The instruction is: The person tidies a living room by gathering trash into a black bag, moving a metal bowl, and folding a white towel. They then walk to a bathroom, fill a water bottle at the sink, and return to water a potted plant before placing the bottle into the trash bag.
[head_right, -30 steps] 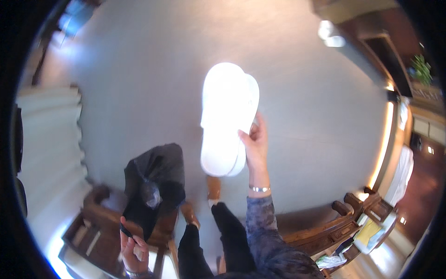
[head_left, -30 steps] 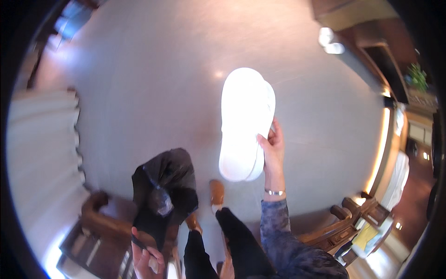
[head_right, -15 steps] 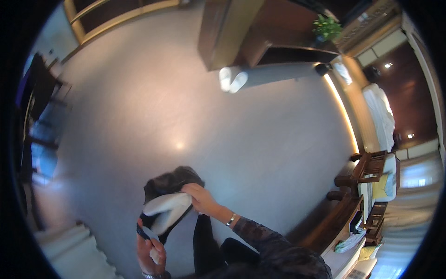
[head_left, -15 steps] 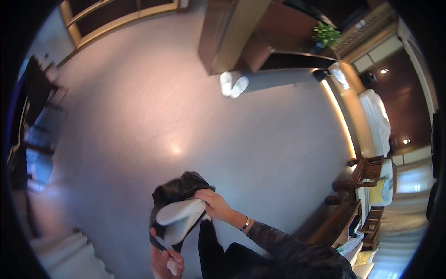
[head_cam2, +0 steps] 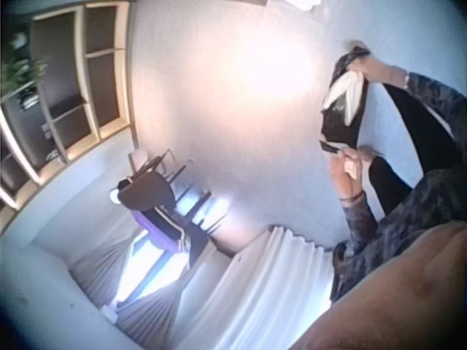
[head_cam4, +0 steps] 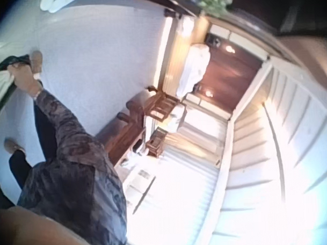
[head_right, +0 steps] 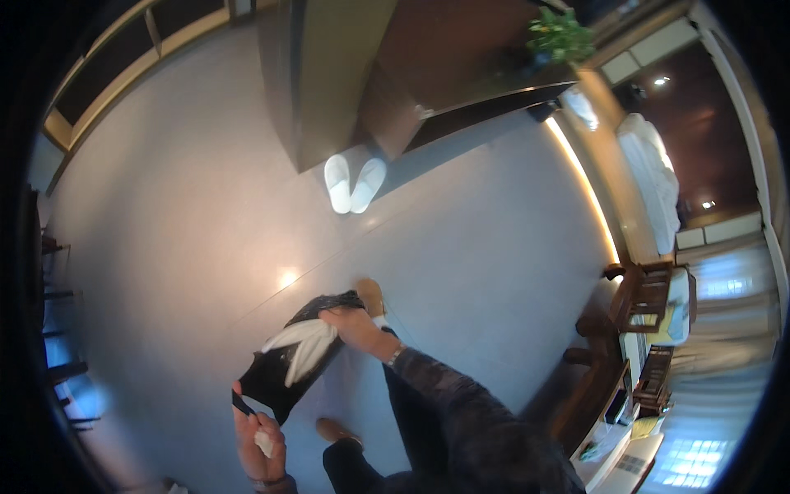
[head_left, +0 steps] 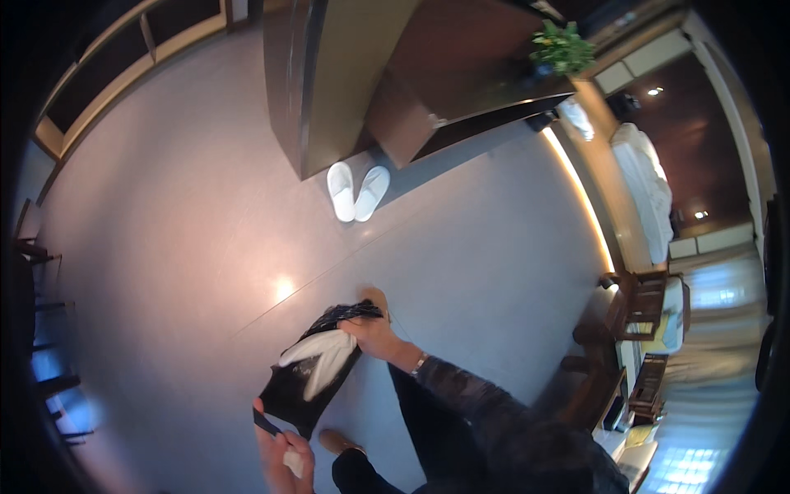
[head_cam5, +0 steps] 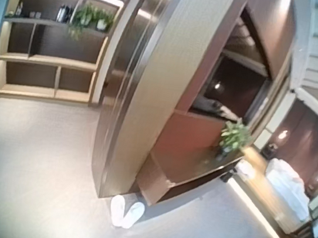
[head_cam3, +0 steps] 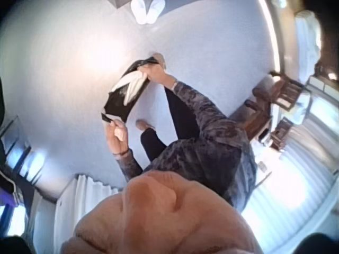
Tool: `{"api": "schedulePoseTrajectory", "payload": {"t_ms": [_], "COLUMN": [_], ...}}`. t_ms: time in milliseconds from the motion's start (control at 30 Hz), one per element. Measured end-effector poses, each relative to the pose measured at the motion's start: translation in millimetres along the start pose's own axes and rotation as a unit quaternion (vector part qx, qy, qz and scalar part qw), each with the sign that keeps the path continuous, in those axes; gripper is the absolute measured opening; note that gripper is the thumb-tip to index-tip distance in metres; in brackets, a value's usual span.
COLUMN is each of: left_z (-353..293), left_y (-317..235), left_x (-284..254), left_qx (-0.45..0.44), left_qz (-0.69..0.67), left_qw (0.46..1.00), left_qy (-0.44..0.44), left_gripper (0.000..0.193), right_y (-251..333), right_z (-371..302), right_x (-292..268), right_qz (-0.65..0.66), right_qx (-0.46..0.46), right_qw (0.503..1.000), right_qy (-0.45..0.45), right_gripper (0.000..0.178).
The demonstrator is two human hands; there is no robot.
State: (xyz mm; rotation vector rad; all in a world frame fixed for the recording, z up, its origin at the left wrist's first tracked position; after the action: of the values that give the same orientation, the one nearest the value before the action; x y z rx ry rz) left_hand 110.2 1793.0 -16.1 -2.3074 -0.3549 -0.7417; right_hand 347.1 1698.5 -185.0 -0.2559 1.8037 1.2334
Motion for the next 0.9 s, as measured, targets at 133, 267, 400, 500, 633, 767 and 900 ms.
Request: {"api": "schedulePoseTrajectory", "payload": {"t_ms": [133,267,400,500,633,767,900], "left_z": [105.3,162.7,204.2,237.0,279.0,299.0,327.1], "left_y": [82.3,135.5,157.0,179.0,198.5,213.0,231.1], "left_x": [47.4,78.6,101.3,104.3,82.6,64.9,49.6], "left_qx": [-0.017,-0.006,-0.006,-0.049,-0.047,-0.060,-0.016], "left_qz": [0.019,0.005,0.037,0.064,0.053,0.009,-0.008], "left_qw": [0.999,0.998,0.997,0.993,0.986,0.989,0.991], "left_qy": [-0.031,-0.064,-0.067,-0.085,-0.154,-0.136,-0.131], "left_gripper": [0.067,0.069,0.065,0.056,0.040,0.047,0.051], "right_y": [-105.5,-191.3,-218.1,-201.4,-246.1,-409.1,-587.3], "right_z": [60.5,143.0,196.2,230.3,271.5,324.6,366.8], "right_x": [32.7,2.6,17.6,41.4,18.5,31.1,94.6], "right_qz": [0.008,0.001,-0.134,-0.094,0.111,0.306,0.149], "right_qx": [0.053,0.026,-0.031,-0.023,0.038,0.296,0.502], "right_qw": [0.962,0.975,0.957,0.968,0.978,0.905,0.846], "right_qy": [0.266,0.222,0.255,0.232,0.175,0.012,-0.105], "right_gripper": [0.032,0.033,0.043,0.032,0.023,0.022,0.059]}}
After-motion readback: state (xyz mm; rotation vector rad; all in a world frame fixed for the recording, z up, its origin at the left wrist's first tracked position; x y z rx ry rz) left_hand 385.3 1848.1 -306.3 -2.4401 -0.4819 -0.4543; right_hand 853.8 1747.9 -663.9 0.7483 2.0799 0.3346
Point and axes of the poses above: each hand's wrist, its own z-axis towards the middle knuckle, its own x-axis out of the palm, y = z × x, the point moved 7 cm from there along z, towards the middle knuckle, and after that the axes turned 15 degrees about x, right-handed, at the moved point
